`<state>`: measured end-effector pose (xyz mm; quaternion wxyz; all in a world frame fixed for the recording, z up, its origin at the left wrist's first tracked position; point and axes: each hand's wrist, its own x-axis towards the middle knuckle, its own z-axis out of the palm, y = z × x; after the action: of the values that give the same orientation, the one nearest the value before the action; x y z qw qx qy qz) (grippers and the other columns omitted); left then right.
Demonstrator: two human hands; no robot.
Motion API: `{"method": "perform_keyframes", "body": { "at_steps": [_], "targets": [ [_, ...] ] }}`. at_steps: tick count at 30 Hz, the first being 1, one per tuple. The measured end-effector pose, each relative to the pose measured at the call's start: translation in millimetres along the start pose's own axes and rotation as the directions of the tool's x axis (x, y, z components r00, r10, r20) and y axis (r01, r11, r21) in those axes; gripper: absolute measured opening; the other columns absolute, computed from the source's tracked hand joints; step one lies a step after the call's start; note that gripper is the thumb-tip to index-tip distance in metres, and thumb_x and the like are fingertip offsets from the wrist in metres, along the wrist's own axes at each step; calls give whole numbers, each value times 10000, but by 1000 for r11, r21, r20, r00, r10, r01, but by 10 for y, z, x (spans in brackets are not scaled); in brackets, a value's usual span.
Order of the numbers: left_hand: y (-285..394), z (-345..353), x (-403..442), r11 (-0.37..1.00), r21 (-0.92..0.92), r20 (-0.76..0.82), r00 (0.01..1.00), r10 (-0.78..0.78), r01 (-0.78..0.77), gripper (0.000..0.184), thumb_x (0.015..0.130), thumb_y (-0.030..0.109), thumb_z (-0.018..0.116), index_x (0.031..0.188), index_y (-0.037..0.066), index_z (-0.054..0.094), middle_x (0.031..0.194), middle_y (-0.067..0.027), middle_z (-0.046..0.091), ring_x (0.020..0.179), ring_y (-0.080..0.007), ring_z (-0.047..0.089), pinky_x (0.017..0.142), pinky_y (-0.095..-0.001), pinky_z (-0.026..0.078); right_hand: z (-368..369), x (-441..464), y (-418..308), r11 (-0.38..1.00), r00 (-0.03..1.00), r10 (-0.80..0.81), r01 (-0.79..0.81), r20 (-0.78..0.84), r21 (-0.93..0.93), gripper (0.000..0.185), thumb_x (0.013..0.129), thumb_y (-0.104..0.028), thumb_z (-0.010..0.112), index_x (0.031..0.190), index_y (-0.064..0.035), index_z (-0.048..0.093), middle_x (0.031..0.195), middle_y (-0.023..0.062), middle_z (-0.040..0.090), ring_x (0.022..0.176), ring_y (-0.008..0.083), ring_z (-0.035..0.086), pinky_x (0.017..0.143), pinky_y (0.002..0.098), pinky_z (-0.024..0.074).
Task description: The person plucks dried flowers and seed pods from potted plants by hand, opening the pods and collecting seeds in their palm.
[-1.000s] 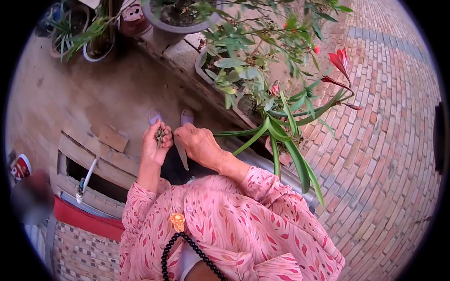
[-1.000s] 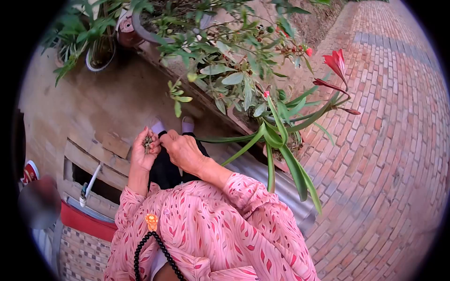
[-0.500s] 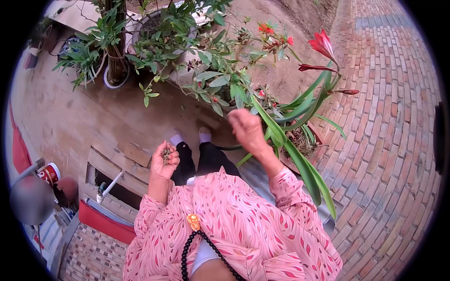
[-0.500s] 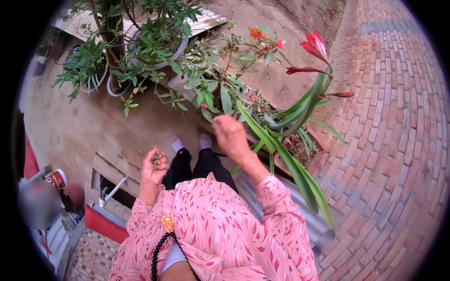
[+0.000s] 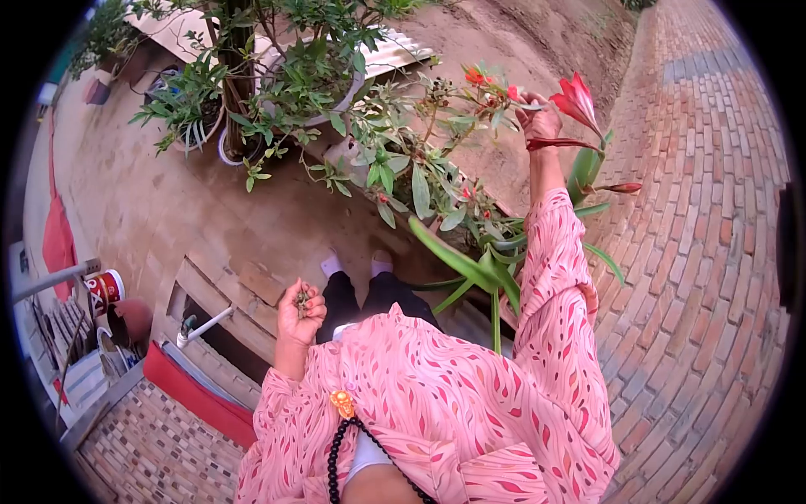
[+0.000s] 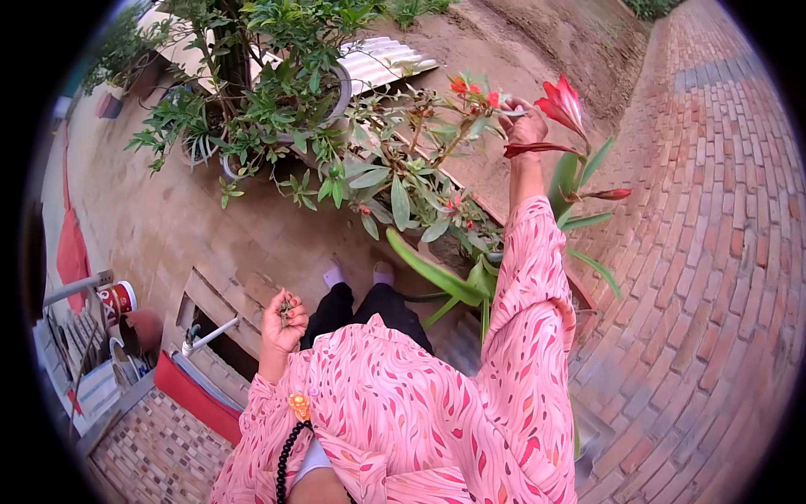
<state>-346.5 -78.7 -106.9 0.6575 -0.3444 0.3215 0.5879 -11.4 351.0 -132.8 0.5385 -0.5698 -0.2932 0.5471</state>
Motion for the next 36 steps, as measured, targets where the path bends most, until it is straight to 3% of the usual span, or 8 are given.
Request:
{"method": "perform_keyframes", "body": {
  "at_steps": [6, 11, 15, 19, 22, 27, 30, 36],
  "targets": [
    [-12, -158, -61, 995, -33, -25, 996, 89, -90, 208, 863, 214, 511, 728, 57, 492, 678, -48, 457, 503, -109, 394, 403, -198, 318, 163, 114, 107, 902, 942, 161, -20, 294, -431, 102, 835, -134, 551, 894, -74, 608, 738, 7, 587, 599, 75, 533, 467, 188, 425],
    [-65, -197, -31, 992, -68, -20, 995, 100, -102, 210, 864, 212, 509, 725, 58, 485, 678, -52, 457, 506, -113, 397, 409, -204, 320, 171, 169, 300, 844, 901, 232, 0, 367, -536, 182, 807, -149, 542, 649, -58, 548, 517, -21, 449, 375, 75, 366, 346, 238, 259],
    [-81, -166, -6, 993, -75, -2, 995, 97, -97, 203, 862, 206, 509, 730, 56, 483, 678, -53, 453, 505, -115, 392, 410, -205, 317, 147, 97, 195, 839, 782, 232, 139, 578, -526, 126, 794, -125, 538, 726, -30, 585, 545, -5, 471, 419, 86, 395, 380, 242, 286],
    [-30, -179, 26, 993, -64, -4, 995, 101, -101, 199, 861, 202, 509, 730, 54, 482, 681, -52, 448, 507, -115, 388, 412, -204, 313, 335, -77, 170, 794, 744, 344, 95, 572, -601, 134, 777, -127, 551, 805, -6, 603, 670, -13, 516, 578, 77, 426, 499, 251, 343],
    [-28, -155, 32, 993, -74, -4, 996, 88, -88, 196, 860, 198, 511, 729, 55, 481, 684, -53, 445, 509, -114, 386, 413, -203, 312, 201, 138, 312, 604, 724, 415, 234, 551, -762, 142, 775, -129, 569, 808, -2, 622, 710, -2, 548, 563, 81, 421, 487, 254, 337],
    [-3, -90, 39, 995, -53, -14, 996, 83, -83, 193, 859, 191, 514, 729, 52, 478, 686, -56, 442, 509, -112, 385, 412, -204, 315, 311, -171, 157, 749, 737, 243, 270, 630, -605, 137, 784, -117, 583, 831, -25, 673, 629, -8, 588, 565, 65, 474, 494, 245, 376],
    [39, -102, 53, 997, -47, -15, 998, 68, -68, 191, 861, 190, 512, 736, 49, 479, 687, -55, 445, 508, -111, 386, 413, -203, 317, 238, 16, 307, 578, 744, 98, 498, 661, -647, 118, 788, -119, 580, 811, -59, 679, 634, -21, 592, 563, 47, 467, 499, 254, 393],
    [43, -86, 60, 998, -38, -10, 999, 44, -44, 189, 869, 192, 500, 752, 45, 495, 699, -52, 452, 517, -111, 393, 416, -199, 316, 259, -191, 180, 233, 708, -195, 706, 679, -669, 211, 735, -184, 635, 715, 22, 596, 618, 244, 525, 527, 272, 551, 521, 390, 411]
  ]
}}
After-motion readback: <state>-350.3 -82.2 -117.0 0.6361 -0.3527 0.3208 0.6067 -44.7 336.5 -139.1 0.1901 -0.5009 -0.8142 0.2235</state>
